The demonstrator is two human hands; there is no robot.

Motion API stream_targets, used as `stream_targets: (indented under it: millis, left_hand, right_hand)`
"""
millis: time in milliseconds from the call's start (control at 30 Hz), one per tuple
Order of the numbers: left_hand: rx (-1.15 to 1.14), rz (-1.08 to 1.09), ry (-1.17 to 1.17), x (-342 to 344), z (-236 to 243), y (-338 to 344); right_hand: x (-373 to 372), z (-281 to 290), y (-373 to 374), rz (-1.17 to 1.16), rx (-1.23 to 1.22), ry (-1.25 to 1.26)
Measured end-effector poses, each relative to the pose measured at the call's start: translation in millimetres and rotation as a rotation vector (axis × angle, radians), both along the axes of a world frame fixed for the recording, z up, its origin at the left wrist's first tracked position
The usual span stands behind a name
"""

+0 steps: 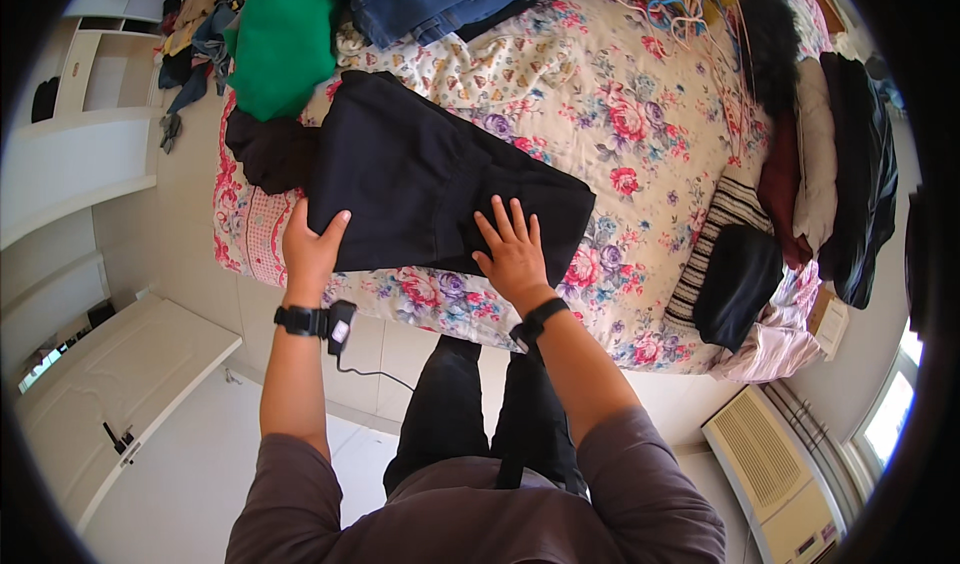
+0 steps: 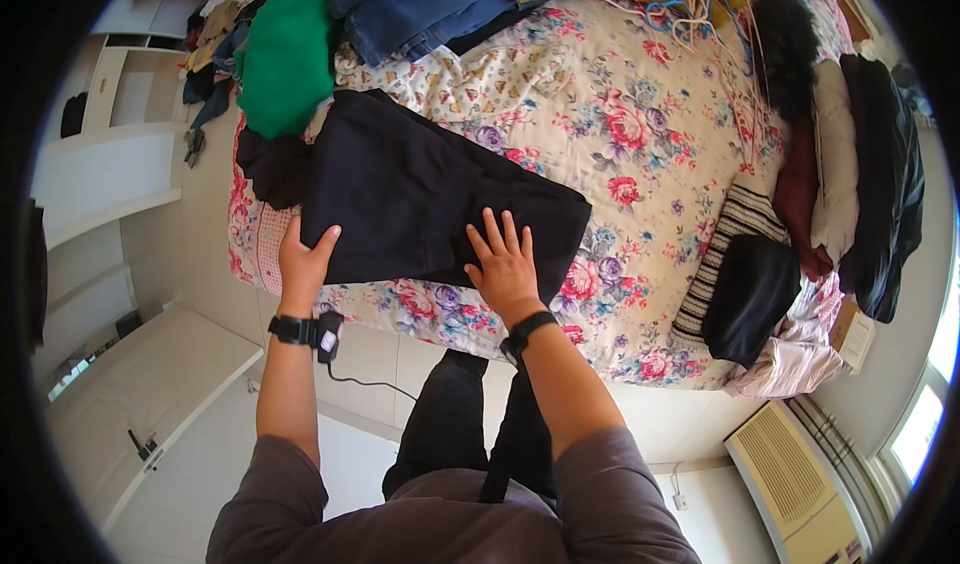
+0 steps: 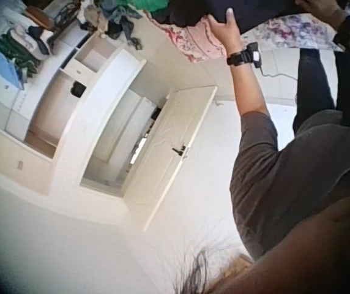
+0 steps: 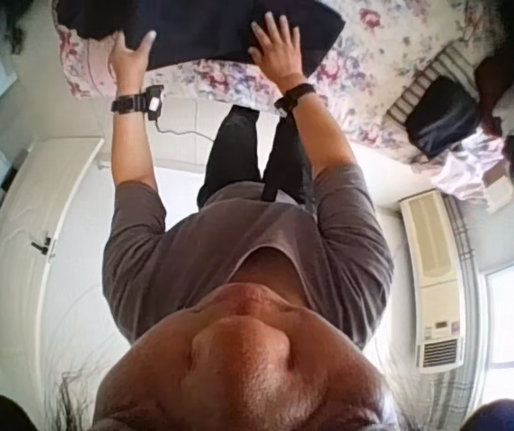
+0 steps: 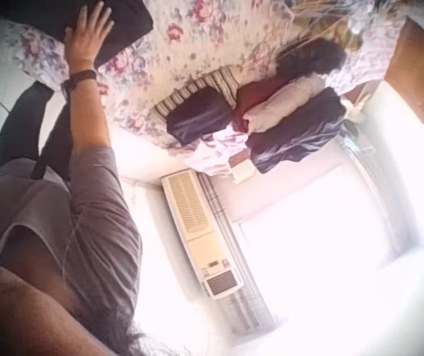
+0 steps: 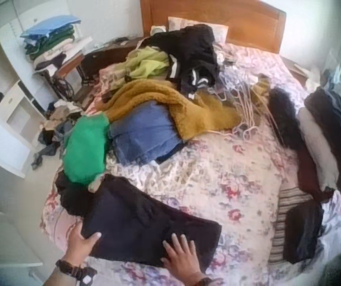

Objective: The person picks up a pair of black trousers from a bed, spreads them out, and folds them into a rectangular shape before placing them on a stack of folded items.

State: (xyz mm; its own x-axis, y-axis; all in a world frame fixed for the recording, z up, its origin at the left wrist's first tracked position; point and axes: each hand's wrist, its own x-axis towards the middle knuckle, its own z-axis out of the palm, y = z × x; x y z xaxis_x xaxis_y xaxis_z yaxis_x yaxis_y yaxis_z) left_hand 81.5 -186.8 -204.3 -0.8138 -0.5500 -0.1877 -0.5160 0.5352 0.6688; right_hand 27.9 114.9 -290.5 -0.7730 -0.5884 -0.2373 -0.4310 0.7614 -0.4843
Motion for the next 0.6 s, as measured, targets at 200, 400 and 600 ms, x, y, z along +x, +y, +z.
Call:
stream_targets:
  millis: [200,400,600]
  left_hand:
    - [-0.331,-0.019,-0.017,7,41,69]
    - [-0.280,0.034,0.040,12,29,54]
    - [0.019,0.049,0.123,19,34,68]
  right_hand:
    - [-6,2,17,-0.010,-0.088,-0.029]
    - [8,-23,79,-1.071,-0.282,-0.336]
    - [-16,38,117,-1.090,-0.782,-0.685]
